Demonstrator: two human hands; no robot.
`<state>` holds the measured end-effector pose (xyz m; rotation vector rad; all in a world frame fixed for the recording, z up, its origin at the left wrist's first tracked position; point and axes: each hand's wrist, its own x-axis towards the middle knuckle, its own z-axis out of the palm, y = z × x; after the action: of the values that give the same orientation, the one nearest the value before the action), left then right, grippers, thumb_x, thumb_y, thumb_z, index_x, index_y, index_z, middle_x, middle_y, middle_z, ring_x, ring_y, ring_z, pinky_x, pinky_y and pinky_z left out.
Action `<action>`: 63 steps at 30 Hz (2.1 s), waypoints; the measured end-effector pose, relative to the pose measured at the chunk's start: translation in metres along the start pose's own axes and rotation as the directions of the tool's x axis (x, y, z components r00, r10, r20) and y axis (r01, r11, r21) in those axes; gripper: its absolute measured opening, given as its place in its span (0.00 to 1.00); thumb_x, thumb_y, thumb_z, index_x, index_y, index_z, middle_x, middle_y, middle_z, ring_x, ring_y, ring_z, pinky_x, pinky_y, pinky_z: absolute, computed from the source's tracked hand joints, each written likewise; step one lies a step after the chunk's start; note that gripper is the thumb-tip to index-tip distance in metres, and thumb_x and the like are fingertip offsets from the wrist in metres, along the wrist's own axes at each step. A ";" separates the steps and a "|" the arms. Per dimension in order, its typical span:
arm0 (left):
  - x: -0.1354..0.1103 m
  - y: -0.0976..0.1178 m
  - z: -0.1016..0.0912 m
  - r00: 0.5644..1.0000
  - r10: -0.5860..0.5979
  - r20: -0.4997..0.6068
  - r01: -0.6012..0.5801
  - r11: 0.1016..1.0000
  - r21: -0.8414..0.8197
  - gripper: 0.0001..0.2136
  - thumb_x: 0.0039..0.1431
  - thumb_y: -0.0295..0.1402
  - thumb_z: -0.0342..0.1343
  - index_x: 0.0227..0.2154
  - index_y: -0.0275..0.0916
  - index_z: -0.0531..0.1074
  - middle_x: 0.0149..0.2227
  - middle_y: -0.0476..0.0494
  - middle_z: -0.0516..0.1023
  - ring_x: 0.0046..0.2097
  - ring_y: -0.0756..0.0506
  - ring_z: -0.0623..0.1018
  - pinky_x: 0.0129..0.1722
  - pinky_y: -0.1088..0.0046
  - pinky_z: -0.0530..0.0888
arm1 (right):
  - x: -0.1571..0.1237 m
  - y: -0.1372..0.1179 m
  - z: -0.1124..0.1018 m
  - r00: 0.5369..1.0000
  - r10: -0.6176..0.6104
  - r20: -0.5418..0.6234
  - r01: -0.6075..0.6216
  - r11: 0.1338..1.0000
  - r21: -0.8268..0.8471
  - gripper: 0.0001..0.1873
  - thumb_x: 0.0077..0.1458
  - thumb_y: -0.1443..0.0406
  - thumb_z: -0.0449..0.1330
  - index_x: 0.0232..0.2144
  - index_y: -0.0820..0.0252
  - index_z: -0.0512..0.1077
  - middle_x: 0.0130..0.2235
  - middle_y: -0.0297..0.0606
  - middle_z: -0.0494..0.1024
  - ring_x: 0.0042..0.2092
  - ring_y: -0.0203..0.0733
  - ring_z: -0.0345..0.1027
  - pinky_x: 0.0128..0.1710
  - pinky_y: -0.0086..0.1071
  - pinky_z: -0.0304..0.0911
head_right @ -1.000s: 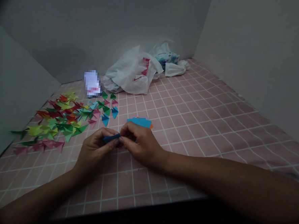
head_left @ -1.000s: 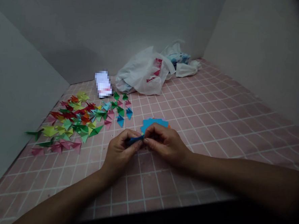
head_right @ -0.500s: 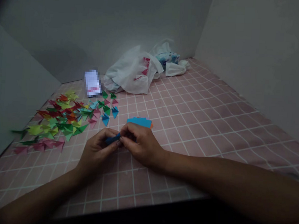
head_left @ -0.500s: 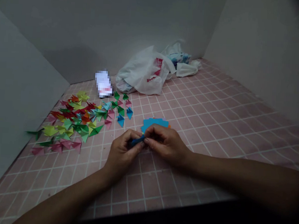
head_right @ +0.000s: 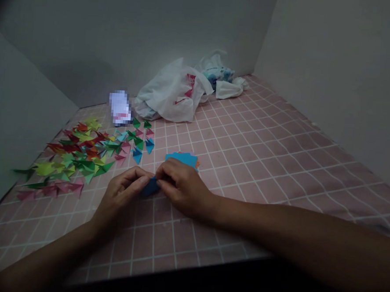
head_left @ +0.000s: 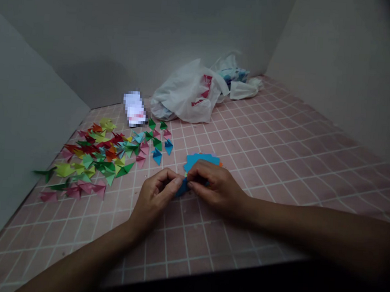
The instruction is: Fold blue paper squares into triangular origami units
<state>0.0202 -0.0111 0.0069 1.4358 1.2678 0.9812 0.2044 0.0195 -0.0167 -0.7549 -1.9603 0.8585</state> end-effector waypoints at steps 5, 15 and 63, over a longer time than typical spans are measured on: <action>0.000 0.001 0.000 0.999 -0.050 0.016 0.051 0.998 -0.046 0.10 0.59 0.38 0.59 0.28 0.37 0.74 0.28 0.48 0.73 0.32 0.48 0.69 0.32 0.72 0.66 | -0.001 0.001 -0.001 0.998 -0.057 0.024 0.057 0.998 -0.005 0.09 0.58 0.76 0.57 0.30 0.59 0.68 0.32 0.34 0.71 0.36 0.38 0.65 0.37 0.31 0.61; 0.002 -0.001 -0.002 0.977 -0.197 0.082 0.211 0.951 -0.225 0.09 0.52 0.37 0.63 0.26 0.38 0.72 0.25 0.49 0.69 0.28 0.50 0.66 0.27 0.75 0.63 | -0.003 0.000 -0.002 0.976 -0.182 0.117 0.198 0.968 -0.152 0.08 0.65 0.73 0.53 0.36 0.59 0.70 0.38 0.40 0.72 0.40 0.41 0.68 0.40 0.34 0.66; 0.000 -0.004 0.000 0.993 -0.116 0.018 0.117 0.992 -0.049 0.09 0.59 0.37 0.59 0.28 0.37 0.73 0.27 0.50 0.72 0.30 0.50 0.69 0.31 0.74 0.67 | -0.001 -0.002 0.003 0.950 0.302 0.081 -0.312 0.933 0.181 0.04 0.55 0.69 0.57 0.28 0.60 0.69 0.29 0.33 0.72 0.32 0.38 0.64 0.33 0.33 0.59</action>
<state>0.0189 -0.0106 0.0029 1.3134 1.2923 0.9151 0.2020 0.0166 -0.0166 -0.9464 -1.7966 1.2468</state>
